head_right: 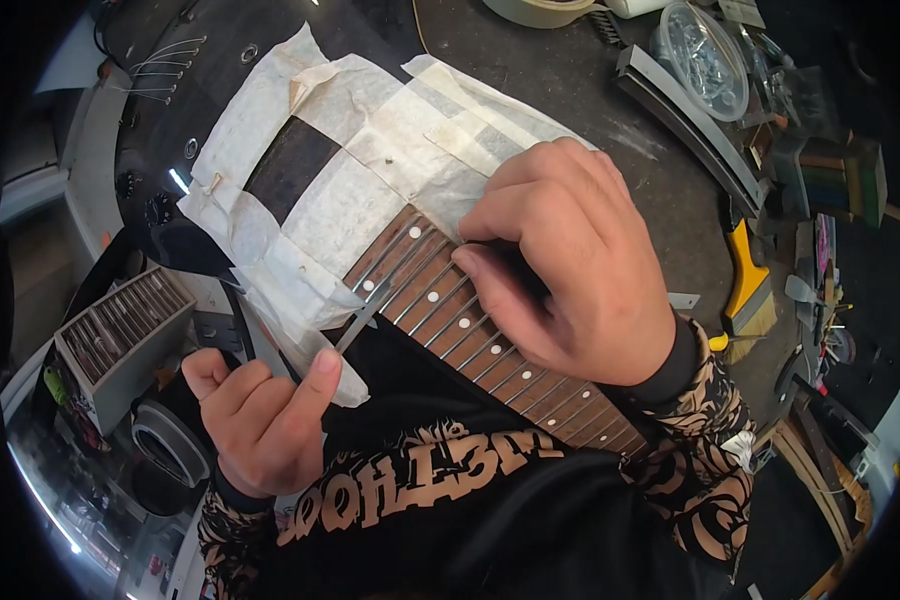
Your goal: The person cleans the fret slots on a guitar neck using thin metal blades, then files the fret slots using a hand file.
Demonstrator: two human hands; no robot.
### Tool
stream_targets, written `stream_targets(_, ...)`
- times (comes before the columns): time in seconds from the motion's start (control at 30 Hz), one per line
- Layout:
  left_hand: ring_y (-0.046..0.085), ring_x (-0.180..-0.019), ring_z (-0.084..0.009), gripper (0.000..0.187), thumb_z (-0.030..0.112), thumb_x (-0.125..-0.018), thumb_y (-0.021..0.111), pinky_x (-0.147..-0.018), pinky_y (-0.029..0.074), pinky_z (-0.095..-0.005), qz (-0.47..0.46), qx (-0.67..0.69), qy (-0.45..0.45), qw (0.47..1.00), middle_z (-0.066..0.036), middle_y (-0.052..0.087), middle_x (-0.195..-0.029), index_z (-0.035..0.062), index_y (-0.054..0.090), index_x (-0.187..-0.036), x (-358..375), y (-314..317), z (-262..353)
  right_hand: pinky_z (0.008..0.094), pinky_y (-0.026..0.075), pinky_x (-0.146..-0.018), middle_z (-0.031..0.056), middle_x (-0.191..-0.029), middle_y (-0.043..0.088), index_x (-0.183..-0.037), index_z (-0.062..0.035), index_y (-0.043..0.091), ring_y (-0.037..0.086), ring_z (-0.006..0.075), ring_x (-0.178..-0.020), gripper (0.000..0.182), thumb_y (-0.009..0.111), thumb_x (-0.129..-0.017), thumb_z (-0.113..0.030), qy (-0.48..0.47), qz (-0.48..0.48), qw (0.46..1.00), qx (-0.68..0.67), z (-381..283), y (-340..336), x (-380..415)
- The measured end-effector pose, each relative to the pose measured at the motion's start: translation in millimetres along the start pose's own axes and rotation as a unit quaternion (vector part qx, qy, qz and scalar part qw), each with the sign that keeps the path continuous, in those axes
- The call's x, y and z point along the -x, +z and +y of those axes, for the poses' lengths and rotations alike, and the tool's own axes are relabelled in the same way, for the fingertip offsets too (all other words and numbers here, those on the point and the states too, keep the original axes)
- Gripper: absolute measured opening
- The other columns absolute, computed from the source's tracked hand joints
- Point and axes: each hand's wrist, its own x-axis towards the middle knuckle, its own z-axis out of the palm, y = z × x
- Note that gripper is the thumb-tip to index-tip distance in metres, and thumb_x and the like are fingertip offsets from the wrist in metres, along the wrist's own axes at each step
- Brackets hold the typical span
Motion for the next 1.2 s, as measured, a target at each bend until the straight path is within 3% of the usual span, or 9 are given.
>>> stream_targets(0.17, 0.044, -0.067, -0.0183, 0.062, 0.005, -0.083, 0.075, -0.081, 0.03, -0.0459, 0.013, -0.001, 0.038, 0.999, 0.004, 0.04, -0.074, 0.0021, 0.086, -0.144, -40.7, 18.8, -6.5, 0.0458, 0.054, -0.09, 0.0123, -0.107, 0.072, -0.119, -0.0056, 0.072, 0.071, 0.0347, -0.098, 0.042, 0.091, -0.084, 0.007, -0.008, 0.01, 1.0, -0.008, 0.1, 2.3, 0.7)
stream_targets(0.33, 0.047, -0.069, -0.0181, 0.059, 0.006, -0.084, 0.076, -0.082, 0.031, -0.0453, -0.032, -0.008, -0.016, 0.999, 0.004, 0.041, -0.076, 0.0019, 0.086, -0.142, 0.5, -8.8, 5.0, 0.0462, 0.056, -0.09, 0.0151, -0.111, 0.071, -0.125, -0.0037, 0.071, 0.07, 0.036, -0.1, 0.047, 0.083, -0.084, 0.016, -0.011, 0.023, 1.0, -0.009, 3.3, 1.0, 2.1)
stream_targets(0.57, 0.048, -0.068, -0.0184, 0.061, 0.005, -0.083, 0.075, -0.082, 0.031, -0.0462, -0.037, -0.001, 0.013, 0.999, 0.004, 0.041, -0.076, 0.0014, 0.086, -0.142, -43.1, 5.4, 1.4, 0.0449, 0.057, -0.092, 0.0158, -0.116, 0.07, -0.132, -0.0033, 0.072, 0.069, 0.0359, -0.104, 0.055, 0.073, -0.085, 0.024, -0.012, 0.038, 0.999, 0.003, 0.9, 1.2, 0.1)
stream_targets(0.73, 0.047, -0.068, -0.019, 0.055, 0.004, -0.088, 0.076, -0.082, 0.031, -0.046, -0.068, 0.001, -0.03, 0.997, 0.004, 0.044, -0.076, 0.0015, 0.086, -0.142, -14.3, -12.8, 8.7, 0.0381, 0.055, -0.09, 0.0159, -0.12, 0.066, -0.138, -0.0039, 0.068, 0.067, 0.0286, -0.106, 0.054, 0.068, -0.092, 0.024, -0.016, 0.028, 0.999, 0.02, 4.7, -1.7, 2.0)
stream_targets(0.87, 0.047, -0.067, -0.0191, 0.051, 0.004, -0.089, 0.075, -0.082, 0.031, -0.0465, -0.018, 0.028, 0.012, 0.999, 0.004, 0.044, -0.075, 0.0011, 0.086, -0.138, -54.1, 13.0, 0.5, 0.0378, 0.055, -0.09, 0.0157, -0.12, 0.066, -0.14, -0.0042, 0.068, 0.066, 0.0275, -0.106, 0.056, 0.067, -0.092, 0.025, -0.02, 0.023, 0.999, 0.026, 3.8, -1.5, 0.4)
stream_targets(1.0, 0.047, -0.067, -0.0187, 0.052, 0.003, -0.087, 0.076, -0.082, 0.031, -0.0465, -0.065, 0.0, -0.025, 0.998, 0.004, 0.042, -0.074, 0.0014, 0.086, -0.138, -25.0, -13.9, 10.2, 0.0374, 0.055, -0.091, 0.0155, -0.121, 0.066, -0.14, -0.0042, 0.068, 0.066, 0.027, -0.106, 0.057, 0.066, -0.092, 0.026, -0.004, 0.03, 1.0, 0.006, 4.9, -2.5, 2.1)
stream_targets(1.2, 0.048, -0.068, -0.0193, 0.058, 0.002, -0.084, 0.074, -0.08, 0.031, -0.0476, -0.039, 0.001, 0.004, 0.999, 0.003, 0.04, -0.074, 0.0013, 0.087, -0.14, -48.7, 4.3, 2.4, 0.0372, 0.055, -0.092, 0.0153, -0.121, 0.065, -0.142, -0.0042, 0.068, 0.067, 0.0273, -0.107, 0.059, 0.064, -0.092, 0.026, -0.011, 0.024, 1.0, 0.014, 5.1, -2.7, 0.3)
